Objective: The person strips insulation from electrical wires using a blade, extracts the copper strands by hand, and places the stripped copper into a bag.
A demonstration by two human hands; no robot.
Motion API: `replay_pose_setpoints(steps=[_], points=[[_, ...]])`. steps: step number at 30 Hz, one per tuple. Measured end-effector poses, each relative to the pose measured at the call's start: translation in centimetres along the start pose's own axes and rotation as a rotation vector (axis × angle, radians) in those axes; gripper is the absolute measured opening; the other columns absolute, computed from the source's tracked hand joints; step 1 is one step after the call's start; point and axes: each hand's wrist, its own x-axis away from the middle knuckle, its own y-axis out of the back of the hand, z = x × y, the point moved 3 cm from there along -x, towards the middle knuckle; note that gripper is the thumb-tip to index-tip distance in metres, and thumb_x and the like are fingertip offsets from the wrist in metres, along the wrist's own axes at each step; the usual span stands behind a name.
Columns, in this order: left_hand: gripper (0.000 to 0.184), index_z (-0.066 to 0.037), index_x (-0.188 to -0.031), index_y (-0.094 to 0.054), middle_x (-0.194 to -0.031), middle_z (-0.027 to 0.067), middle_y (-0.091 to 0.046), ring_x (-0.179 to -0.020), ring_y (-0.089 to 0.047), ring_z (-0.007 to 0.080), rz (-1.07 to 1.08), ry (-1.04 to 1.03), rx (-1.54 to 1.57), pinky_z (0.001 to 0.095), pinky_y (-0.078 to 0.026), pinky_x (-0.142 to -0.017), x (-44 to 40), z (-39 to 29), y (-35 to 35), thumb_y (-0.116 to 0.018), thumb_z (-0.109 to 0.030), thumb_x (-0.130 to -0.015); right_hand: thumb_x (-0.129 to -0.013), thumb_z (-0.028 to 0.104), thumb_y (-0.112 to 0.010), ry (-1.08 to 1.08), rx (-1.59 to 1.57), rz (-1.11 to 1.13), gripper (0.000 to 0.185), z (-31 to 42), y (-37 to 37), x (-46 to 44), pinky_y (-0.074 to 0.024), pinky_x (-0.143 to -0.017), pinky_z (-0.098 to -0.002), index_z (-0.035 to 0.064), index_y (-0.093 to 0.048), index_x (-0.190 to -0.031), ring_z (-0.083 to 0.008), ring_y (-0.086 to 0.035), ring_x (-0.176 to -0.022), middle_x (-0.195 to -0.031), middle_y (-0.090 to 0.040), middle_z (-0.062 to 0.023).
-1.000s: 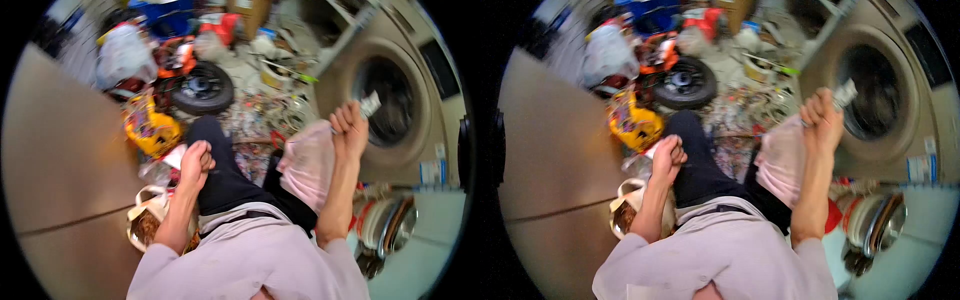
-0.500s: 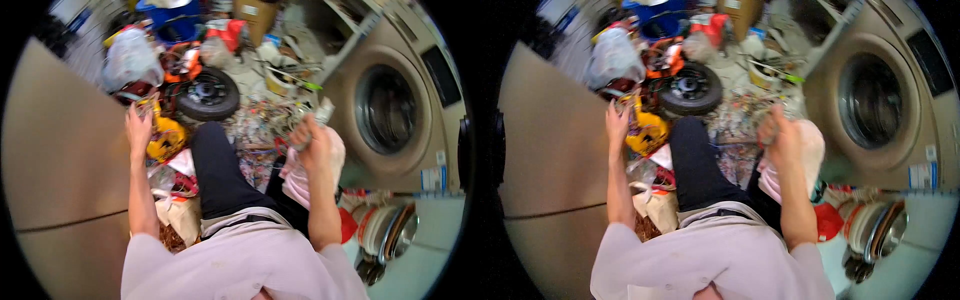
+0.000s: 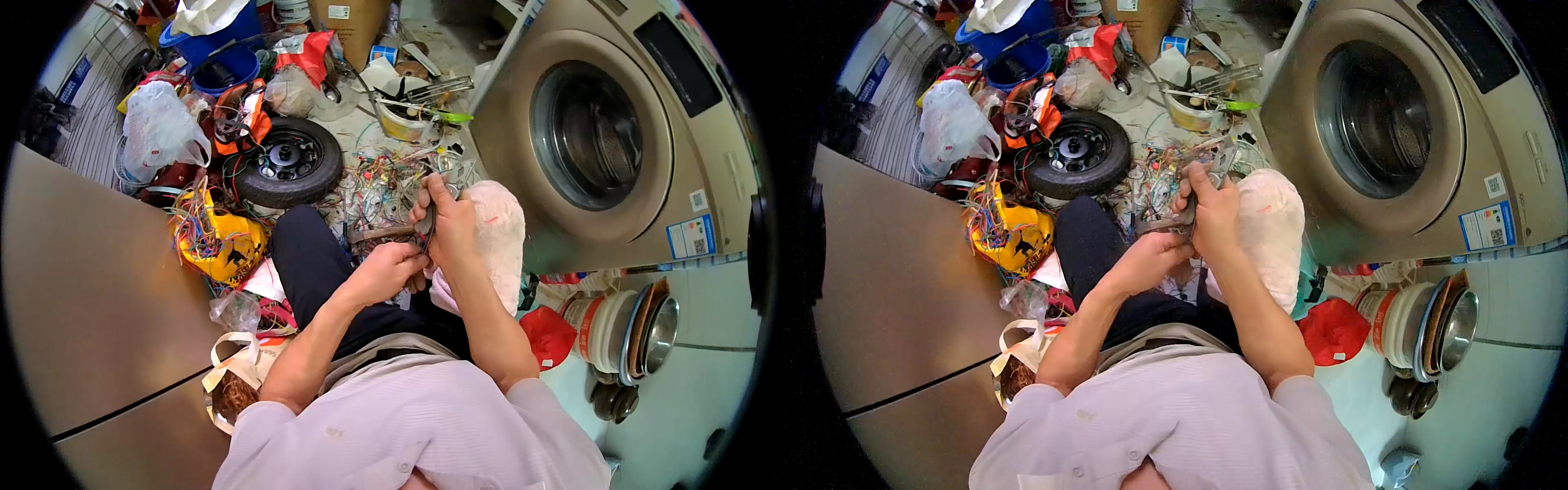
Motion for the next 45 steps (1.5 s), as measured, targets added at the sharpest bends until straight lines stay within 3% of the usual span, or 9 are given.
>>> replay_pose_setpoints(steps=[2, 7, 13, 20, 22, 26, 29, 41, 45], points=[[0.024, -0.002, -0.088, -0.065, -0.062, 0.0016, -0.058, -0.052, -0.052, 0.0105, -0.046, 0.189, 0.344, 0.0256, -0.039, -0.049, -0.1, 0.3, -1.3, -0.052, -0.019, -0.099, -0.097, 0.023, -0.064, 0.072, 0.098, -0.034, 0.022, 0.4, 0.7, -0.3, -0.0473, -0.053, -0.0313, 0.0024, -0.059, -0.092, -0.0157, -0.054, -0.056, -0.07, -0.058, -0.0043], [0.023, -0.004, -0.093, -0.063, -0.057, -0.0041, -0.044, -0.047, -0.038, 0.0057, -0.132, 0.33, 0.785, 0.0219, -0.028, -0.045, 0.4, 0.8, -2.1, -0.054, -0.023, -0.101, -0.096, 0.028, -0.065, 0.197, 0.439, -0.205, 0.027, 3.0, 3.7, -1.0, -0.0519, -0.055, -0.03, 0.0011, -0.063, -0.093, -0.0175, -0.063, -0.06, -0.074, -0.067, -0.0089], [0.016, -0.006, -0.094, -0.061, -0.059, -0.0031, -0.047, -0.045, -0.036, 0.0057, -0.325, 0.208, 0.912, 0.022, -0.028, -0.043, 0.1, 0.6, -2.8, -0.057, -0.02, -0.099, -0.099, 0.033, -0.059, -0.006, 0.042, -0.124, 0.033, 3.1, 3.5, 0.7, -0.0552, -0.061, -0.0342, 0.0018, -0.059, -0.11, -0.0206, -0.067, -0.071, -0.083, -0.067, -0.0102], [0.017, -0.008, -0.086, -0.057, -0.063, -0.0062, -0.044, -0.05, -0.036, 0.0042, -0.384, 0.191, 0.857, 0.0226, -0.025, -0.045, 0.8, -0.6, -3.6, -0.061, -0.02, -0.097, -0.099, 0.022, -0.059, 0.031, 0.117, -0.017, 0.017, 0.9, 2.0, 4.0, -0.0455, -0.049, -0.0272, 0.0054, -0.059, -0.1, -0.0133, -0.056, -0.057, -0.07, -0.057, -0.0022], [0.02, -0.008, -0.083, -0.056, -0.063, -0.0066, -0.043, -0.051, -0.035, 0.004, -0.357, 0.156, 0.719, 0.0224, -0.025, -0.046, 1.7, -0.2, -3.9, -0.061, -0.021, -0.097, -0.099, 0.02, -0.059, -0.085, -0.006, 0.047, 0.015, 0.8, 2.0, 4.3, -0.0325, -0.042, -0.0243, 0.0061, -0.058, -0.092, -0.008, -0.039, -0.047, -0.062, -0.045, 0.0028], [0.024, -0.008, -0.076, -0.052, -0.064, -0.0074, -0.041, -0.057, -0.033, 0.0024, -0.389, 0.129, 0.377, 0.0221, -0.025, -0.05, 3.6, -0.1, -4.4, -0.061, -0.016, -0.097, -0.098, 0.017, -0.059, -0.229, -0.104, -0.115, 0.015, 0.3, 2.4, 4.7, -0.0201, -0.042, -0.024, 0.0043, -0.057, -0.09, -0.0048, -0.026, -0.045, -0.058, -0.034, 0.0067], [0.022, -0.006, -0.075, -0.052, -0.065, -0.0072, -0.043, -0.059, -0.034, 0.0017, -0.411, 0.128, 0.252, 0.0216, -0.025, -0.051, 4.4, 0.2, -5.0, -0.058, -0.01, -0.096, -0.098, 0.018, -0.058, -0.212, -0.145, -0.068, 0.017, 0.8, 3.9, 3.6, -0.0193, -0.042, -0.0246, 0.0039, -0.057, -0.089, -0.0045, -0.026, -0.045, -0.058, -0.034, 0.007], [0.019, -0.005, -0.081, -0.057, -0.066, -0.0049, -0.044, -0.059, -0.038, 0.0047, -0.137, 0.181, 0.74, 0.0237, -0.031, -0.054, 1.3, -1.7, -5.0, -0.059, -0.014, -0.097, -0.097, 0.019, -0.06, -0.173, -0.307, -0.118, 0.017, 2.0, 6.3, 3.2, -0.0208, -0.043, -0.0251, 0.0041, -0.056, -0.091, -0.005, -0.028, -0.045, -0.058, -0.036, 0.007], [0.023, -0.002, -0.081, -0.06, -0.063, -0.0057, -0.045, -0.058, -0.038, 0.0061, -0.093, 0.165, 0.207, 0.026, -0.03, -0.051, 1.6, -1.4, -5.2, -0.061, -0.019, -0.097, -0.098, 0.019, -0.058, -0.208, -0.321, -0.144, 0.018, 1.9, 6.2, 3.2, -0.0187, -0.043, -0.0246, 0.0047, -0.055, -0.089, -0.0049, -0.026, -0.045, -0.057, -0.032, 0.008]])
